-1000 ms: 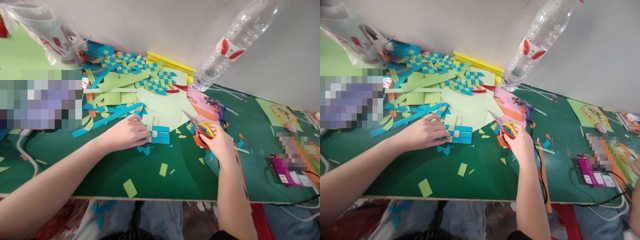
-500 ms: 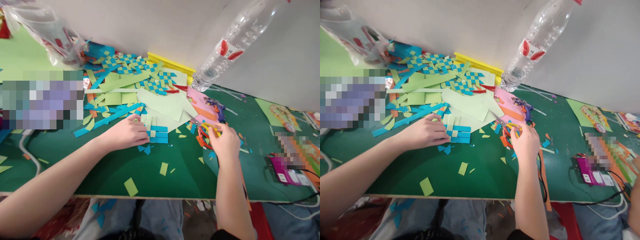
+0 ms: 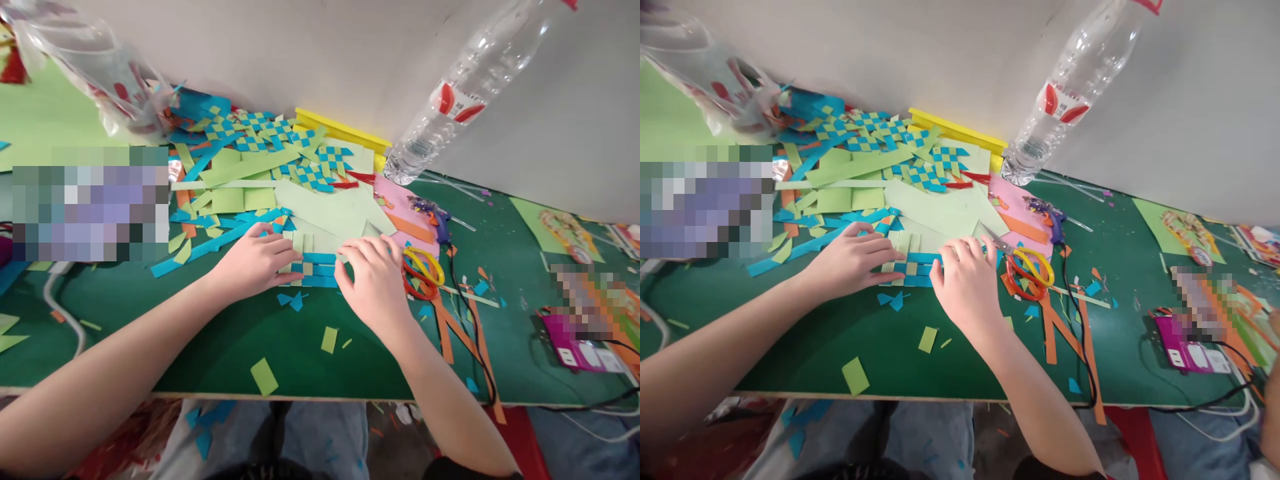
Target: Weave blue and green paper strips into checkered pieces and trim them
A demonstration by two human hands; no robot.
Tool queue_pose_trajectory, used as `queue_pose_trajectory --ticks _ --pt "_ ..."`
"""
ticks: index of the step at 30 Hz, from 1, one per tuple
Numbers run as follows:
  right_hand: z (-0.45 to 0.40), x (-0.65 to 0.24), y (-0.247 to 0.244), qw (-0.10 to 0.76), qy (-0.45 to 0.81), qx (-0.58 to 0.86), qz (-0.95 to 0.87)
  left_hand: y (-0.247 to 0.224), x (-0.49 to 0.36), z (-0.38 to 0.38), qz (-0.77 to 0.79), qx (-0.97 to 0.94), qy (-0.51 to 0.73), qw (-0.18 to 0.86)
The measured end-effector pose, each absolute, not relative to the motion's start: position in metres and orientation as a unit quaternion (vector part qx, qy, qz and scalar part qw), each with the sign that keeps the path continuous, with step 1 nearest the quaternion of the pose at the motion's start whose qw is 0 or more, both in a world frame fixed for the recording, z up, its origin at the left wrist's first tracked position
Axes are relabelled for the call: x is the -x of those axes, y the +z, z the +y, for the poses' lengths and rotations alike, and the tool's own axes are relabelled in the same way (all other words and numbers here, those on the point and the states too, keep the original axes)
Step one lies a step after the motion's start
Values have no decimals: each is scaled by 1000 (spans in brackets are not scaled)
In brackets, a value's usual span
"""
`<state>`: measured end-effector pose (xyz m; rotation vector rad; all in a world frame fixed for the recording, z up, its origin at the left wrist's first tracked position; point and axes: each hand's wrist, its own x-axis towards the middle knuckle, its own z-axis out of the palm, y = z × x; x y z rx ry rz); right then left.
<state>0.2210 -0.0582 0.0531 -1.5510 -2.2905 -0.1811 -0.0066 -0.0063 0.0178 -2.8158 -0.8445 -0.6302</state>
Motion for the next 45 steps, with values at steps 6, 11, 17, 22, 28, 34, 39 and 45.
queue_pose_trajectory --ticks 6,11,17,22,28,34,39,45 --pt "-52 -221 24 206 -93 529 -818 17 1 -8 -334 922 -187 55" --pt "-51 -227 17 225 -106 524 -815 16 -3 -8 -340 924 -168 39" --pt "-50 -226 14 218 -108 517 -820 10 -3 -5 -343 926 -153 21" --pt "-51 -225 13 215 -97 516 -823 10 -4 -5 -343 927 -152 18" --pt "-51 -225 13 207 -87 515 -827 10 -3 -5 -338 927 -158 26" --pt "-50 -226 13 215 -100 515 -824 6 -2 -5 -331 930 -154 46" --pt "-50 -226 12 219 -105 512 -824 7 -3 -5 -324 931 -164 46" --pt "-50 -227 14 232 -106 516 -818 14 -3 -5 -336 924 -178 33"
